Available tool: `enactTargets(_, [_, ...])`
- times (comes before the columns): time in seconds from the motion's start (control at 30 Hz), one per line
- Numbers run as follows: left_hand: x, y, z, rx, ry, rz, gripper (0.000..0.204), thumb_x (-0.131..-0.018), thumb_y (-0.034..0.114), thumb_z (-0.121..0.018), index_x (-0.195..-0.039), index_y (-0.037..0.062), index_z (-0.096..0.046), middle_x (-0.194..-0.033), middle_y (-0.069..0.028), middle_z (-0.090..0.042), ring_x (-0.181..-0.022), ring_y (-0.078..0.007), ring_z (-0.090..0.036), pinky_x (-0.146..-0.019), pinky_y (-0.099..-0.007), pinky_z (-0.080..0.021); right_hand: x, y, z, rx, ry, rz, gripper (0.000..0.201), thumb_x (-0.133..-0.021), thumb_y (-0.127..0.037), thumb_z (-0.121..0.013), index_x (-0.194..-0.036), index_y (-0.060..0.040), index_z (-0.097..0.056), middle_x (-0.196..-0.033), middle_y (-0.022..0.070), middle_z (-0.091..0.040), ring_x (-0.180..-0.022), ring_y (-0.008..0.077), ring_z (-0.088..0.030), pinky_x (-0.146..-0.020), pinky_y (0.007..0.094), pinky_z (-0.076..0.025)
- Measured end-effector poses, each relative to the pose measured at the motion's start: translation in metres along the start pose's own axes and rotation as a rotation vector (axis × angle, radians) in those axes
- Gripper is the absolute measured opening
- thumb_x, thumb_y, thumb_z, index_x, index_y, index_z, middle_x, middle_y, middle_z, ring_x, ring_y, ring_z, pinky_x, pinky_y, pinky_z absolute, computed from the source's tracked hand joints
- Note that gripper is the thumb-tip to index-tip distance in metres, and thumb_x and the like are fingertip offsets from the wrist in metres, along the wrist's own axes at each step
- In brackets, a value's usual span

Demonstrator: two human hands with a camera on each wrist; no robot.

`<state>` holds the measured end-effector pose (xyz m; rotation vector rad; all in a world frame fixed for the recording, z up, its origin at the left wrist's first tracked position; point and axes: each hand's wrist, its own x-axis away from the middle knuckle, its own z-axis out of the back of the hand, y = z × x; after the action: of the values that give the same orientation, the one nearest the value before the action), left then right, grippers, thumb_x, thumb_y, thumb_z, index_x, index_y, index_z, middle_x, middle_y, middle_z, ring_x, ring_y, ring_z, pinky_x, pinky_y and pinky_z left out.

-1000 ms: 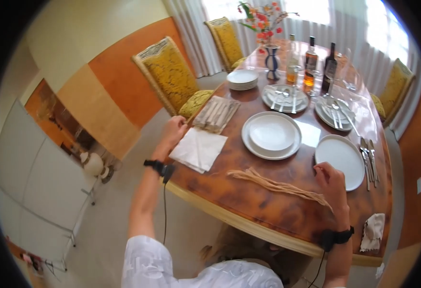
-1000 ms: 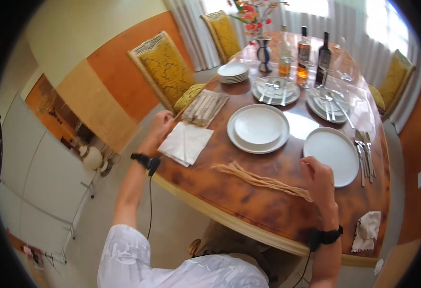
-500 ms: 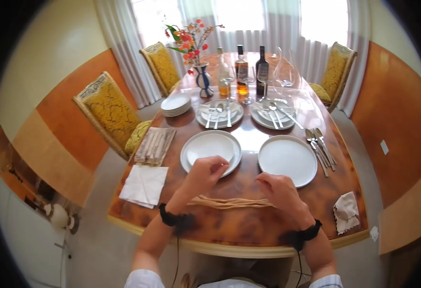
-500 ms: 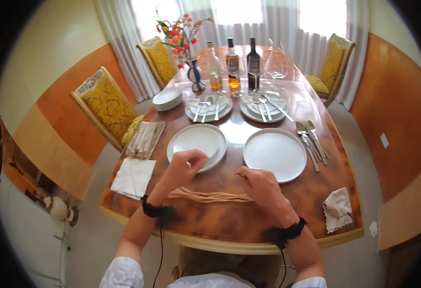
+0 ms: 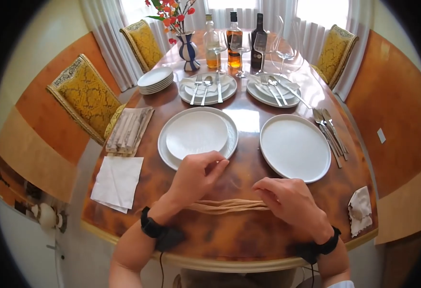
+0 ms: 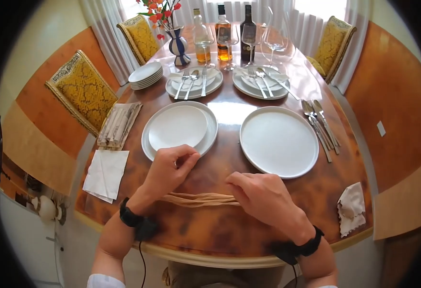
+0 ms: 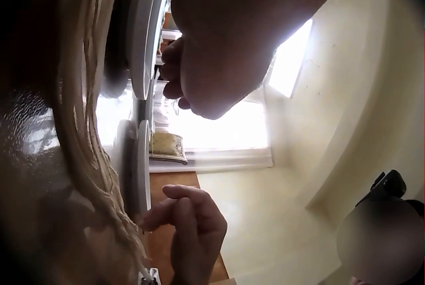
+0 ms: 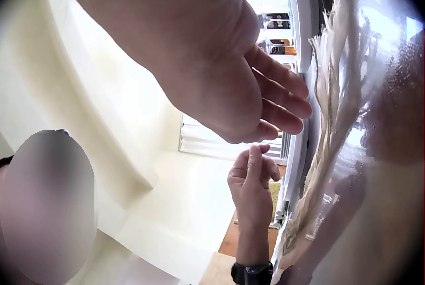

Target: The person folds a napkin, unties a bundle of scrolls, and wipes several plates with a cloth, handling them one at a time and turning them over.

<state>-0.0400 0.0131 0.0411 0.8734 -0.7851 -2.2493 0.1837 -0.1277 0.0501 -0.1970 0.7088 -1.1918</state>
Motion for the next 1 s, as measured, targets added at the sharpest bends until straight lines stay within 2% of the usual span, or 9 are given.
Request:
enactTargets(0.1, [0.0, -0.001, -0.002, 0.009, 0.027, -0.04, 0.014, -0.097, 0.014, -0.071, -0.097, 0.0004, -0.072, -0.073, -0.018, -0.066, -0.058, -0.0205, -0.061, -0.058, -0.0352, -0.047, 0.0, 0.002, 0.001, 0.016, 0.057, 0.008, 0.011, -0.098, -0.017, -0.066, -0.096, -0.0061, -0.067, -0.084, 0.0162, -0.071, -0.075, 0.0381, -0.07, -0.065, 0.0476, -0.055])
enactTargets(0.13, [0.0, -0.005, -0.003, -0.009, 0.047, -0.076, 0.014, -0.098, 0.015, -0.07, -0.096, 0.0007, -0.072, -0.072, -0.0181, -0.065, -0.057, -0.0213, -0.059, -0.057, -0.0358, -0.047, 0.001, 0.005, 0.002, 0.069, 0.026, -0.033, 0.014, -0.099, -0.019, -0.065, -0.095, -0.0063, -0.067, -0.082, 0.0187, -0.069, -0.075, 0.0403, -0.068, -0.065, 0.0488, -0.054])
enactTargets(0.23, [0.001, -0.009, -0.005, -0.025, 0.08, -0.076, 0.018, -0.099, 0.016, -0.071, -0.094, -0.001, -0.072, -0.066, -0.0123, -0.061, -0.06, -0.0089, -0.052, -0.056, -0.0325, -0.044, 0.001, 0.006, 0.001, 0.051, 0.124, 0.012, 0.016, -0.099, -0.022, -0.065, -0.093, -0.0073, -0.067, -0.078, 0.0199, -0.067, -0.074, 0.0414, -0.067, -0.064, 0.0503, -0.052])
enactTargets(0.3, [0.001, -0.012, -0.009, -0.006, 0.087, -0.069, 0.019, -0.1, 0.017, -0.071, -0.094, -0.0014, -0.072, -0.066, -0.006, -0.064, -0.062, -0.0065, -0.053, -0.056, -0.0303, -0.044, 0.003, 0.018, -0.005, 0.123, 0.115, 0.025, 0.018, -0.098, -0.024, -0.065, -0.094, -0.0074, -0.069, -0.074, 0.0197, -0.066, -0.073, 0.0415, -0.066, -0.065, 0.0515, -0.051])
enactTargets(0.37, [0.001, -0.017, -0.01, 0.023, 0.04, -0.044, 0.019, -0.101, 0.018, -0.07, -0.097, -0.0001, -0.074, -0.068, 0.0002, -0.064, -0.064, -0.0038, -0.054, -0.056, -0.0251, -0.042, 0.003, 0.016, -0.004, 0.015, 0.114, 0.0, 0.019, -0.098, -0.022, -0.065, -0.097, -0.0056, -0.073, -0.074, 0.0194, -0.067, -0.074, 0.0411, -0.066, -0.067, 0.0497, -0.051])
enactTargets(0.7, [-0.002, -0.024, -0.003, 0.02, 0.075, -0.081, 0.021, -0.102, 0.021, -0.069, -0.097, 0.0019, -0.077, -0.066, 0.002, -0.063, -0.062, -0.0037, -0.058, -0.056, -0.0227, -0.042, 0.001, 0.031, -0.003, 0.023, 0.165, 0.033, 0.023, -0.099, -0.026, -0.062, -0.1, -0.0066, -0.075, -0.075, 0.0115, -0.073, -0.072, 0.0311, -0.07, -0.073, 0.0417, -0.055])
enactTargets(0.8, [-0.003, -0.03, -0.004, 0.011, 0.066, -0.073, 0.022, -0.102, 0.021, -0.068, -0.097, 0.0013, -0.077, -0.066, 0.0014, -0.064, -0.061, -0.0046, -0.058, -0.056, -0.0238, -0.043, 0.001, 0.036, -0.003, 0.033, 0.16, 0.008, 0.021, -0.099, -0.021, -0.065, -0.102, -0.0027, -0.074, -0.074, 0.0098, -0.073, -0.067, 0.0248, -0.07, -0.068, 0.0371, -0.054])
enactTargets(0.9, [0.0, -0.028, -0.008, 0.048, 0.032, -0.045, 0.023, -0.103, 0.022, -0.068, -0.097, 0.0014, -0.076, -0.066, 0.0015, -0.064, -0.061, -0.0047, -0.057, -0.057, -0.0238, -0.043, 0.003, 0.037, -0.001, 0.004, 0.147, 0.002, 0.02, -0.1, -0.022, -0.065, -0.102, -0.004, -0.074, -0.073, 0.0095, -0.073, -0.067, 0.025, -0.07, -0.067, 0.0374, -0.054])
enactTargets(1.0, [0.005, -0.019, -0.01, 0.022, 0.058, 0.011, 0.023, -0.103, 0.02, -0.067, -0.094, 0.0005, -0.074, -0.065, 0.0007, -0.062, -0.062, -0.0044, -0.053, -0.056, -0.0261, -0.041, 0.002, 0.039, -0.004, 0.017, 0.142, -0.05, 0.023, -0.099, -0.026, -0.06, -0.105, -0.0105, -0.075, -0.084, 0.0178, -0.074, -0.08, 0.0404, -0.071, -0.075, 0.0505, -0.056])
